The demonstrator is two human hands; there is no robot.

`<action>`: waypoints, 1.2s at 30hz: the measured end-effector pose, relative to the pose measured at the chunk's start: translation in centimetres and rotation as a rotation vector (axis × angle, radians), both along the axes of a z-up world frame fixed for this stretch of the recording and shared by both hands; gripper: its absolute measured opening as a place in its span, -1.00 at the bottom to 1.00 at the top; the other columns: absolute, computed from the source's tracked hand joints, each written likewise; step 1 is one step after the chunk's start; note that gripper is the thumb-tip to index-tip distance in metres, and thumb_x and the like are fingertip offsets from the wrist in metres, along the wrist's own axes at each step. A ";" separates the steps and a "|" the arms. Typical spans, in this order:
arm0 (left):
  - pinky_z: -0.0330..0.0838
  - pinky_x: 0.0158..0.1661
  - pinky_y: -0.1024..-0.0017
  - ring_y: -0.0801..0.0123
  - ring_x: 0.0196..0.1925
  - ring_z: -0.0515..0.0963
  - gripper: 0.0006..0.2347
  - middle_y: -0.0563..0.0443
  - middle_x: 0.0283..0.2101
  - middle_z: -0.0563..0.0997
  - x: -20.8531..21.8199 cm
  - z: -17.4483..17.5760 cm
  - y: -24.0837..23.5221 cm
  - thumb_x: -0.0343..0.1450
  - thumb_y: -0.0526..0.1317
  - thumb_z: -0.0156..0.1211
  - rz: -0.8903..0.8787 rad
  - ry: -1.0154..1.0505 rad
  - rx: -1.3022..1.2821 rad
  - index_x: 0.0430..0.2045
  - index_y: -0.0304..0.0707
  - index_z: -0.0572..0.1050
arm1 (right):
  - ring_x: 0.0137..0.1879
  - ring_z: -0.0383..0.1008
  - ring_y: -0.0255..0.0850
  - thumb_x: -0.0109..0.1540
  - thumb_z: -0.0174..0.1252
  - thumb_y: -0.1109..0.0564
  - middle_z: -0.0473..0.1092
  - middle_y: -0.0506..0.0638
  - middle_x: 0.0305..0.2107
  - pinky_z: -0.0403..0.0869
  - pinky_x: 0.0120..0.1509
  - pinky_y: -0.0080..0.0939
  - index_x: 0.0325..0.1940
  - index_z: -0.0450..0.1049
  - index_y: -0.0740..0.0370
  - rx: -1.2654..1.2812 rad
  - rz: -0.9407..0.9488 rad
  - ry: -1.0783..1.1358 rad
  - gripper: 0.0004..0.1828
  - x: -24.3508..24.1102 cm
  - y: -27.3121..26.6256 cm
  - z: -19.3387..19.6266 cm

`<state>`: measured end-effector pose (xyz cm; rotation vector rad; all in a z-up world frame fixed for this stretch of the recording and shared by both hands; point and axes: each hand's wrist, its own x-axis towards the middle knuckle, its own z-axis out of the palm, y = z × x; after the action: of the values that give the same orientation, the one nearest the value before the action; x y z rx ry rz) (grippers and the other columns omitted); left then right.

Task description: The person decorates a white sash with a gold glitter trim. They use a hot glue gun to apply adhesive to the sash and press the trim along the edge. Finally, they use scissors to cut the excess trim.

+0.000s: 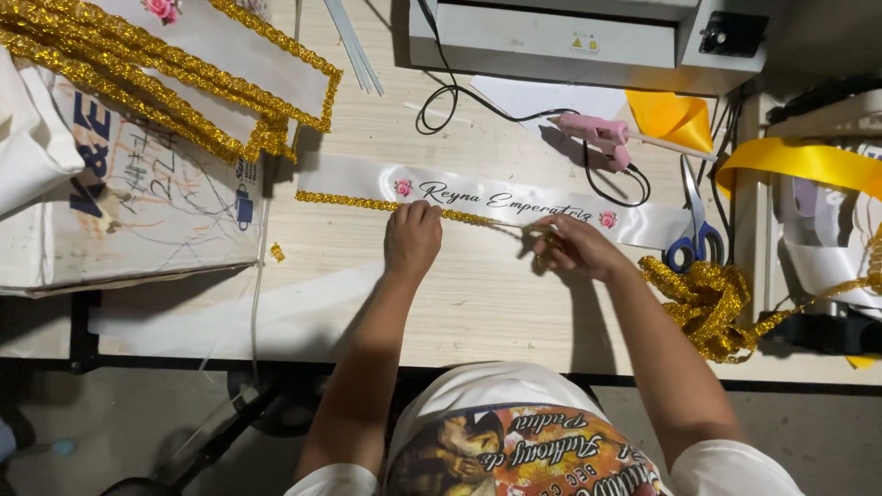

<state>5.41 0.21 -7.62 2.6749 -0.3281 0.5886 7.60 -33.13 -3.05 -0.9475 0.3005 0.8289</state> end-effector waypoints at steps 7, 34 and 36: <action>0.45 -0.07 0.15 0.09 -0.10 0.52 -0.89 0.01 -0.20 0.56 1.2 0.8 -0.1 0.35 -0.28 0.33 0.063 0.208 -0.078 -0.32 -0.17 0.54 | -0.43 0.34 -0.36 0.37 0.15 0.04 0.41 -0.02 -0.46 0.35 -0.37 -0.30 0.03 0.57 0.23 -0.799 0.217 -0.186 -0.74 0.0 -4.5 1.0; 0.48 -0.20 0.41 0.44 -0.30 0.57 -0.68 0.05 -0.27 0.63 -1.0 -0.4 -5.7 0.57 -0.01 -0.12 0.241 1.303 -1.457 -0.07 -0.22 0.50 | -0.10 0.60 -0.20 0.31 0.15 0.19 0.57 0.09 -0.15 0.54 -0.01 -0.18 0.08 0.48 0.25 -0.948 0.249 -0.773 -0.75 -1.6 2.9 0.1; 0.52 -0.14 0.42 0.44 -0.26 0.62 -0.60 0.04 -0.23 0.65 -1.0 1.3 -9.1 0.58 0.08 -0.24 0.207 1.511 -1.384 -0.05 -0.23 0.46 | -0.12 0.61 -0.18 0.30 0.14 0.21 0.59 0.11 -0.18 0.55 -0.03 -0.17 0.06 0.48 0.25 -0.919 0.278 -0.814 -0.76 -2.5 4.9 1.5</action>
<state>4.43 -8.85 -6.34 1.1624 0.5842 -0.9064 5.07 -28.23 -1.58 -2.1305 -0.2014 0.4619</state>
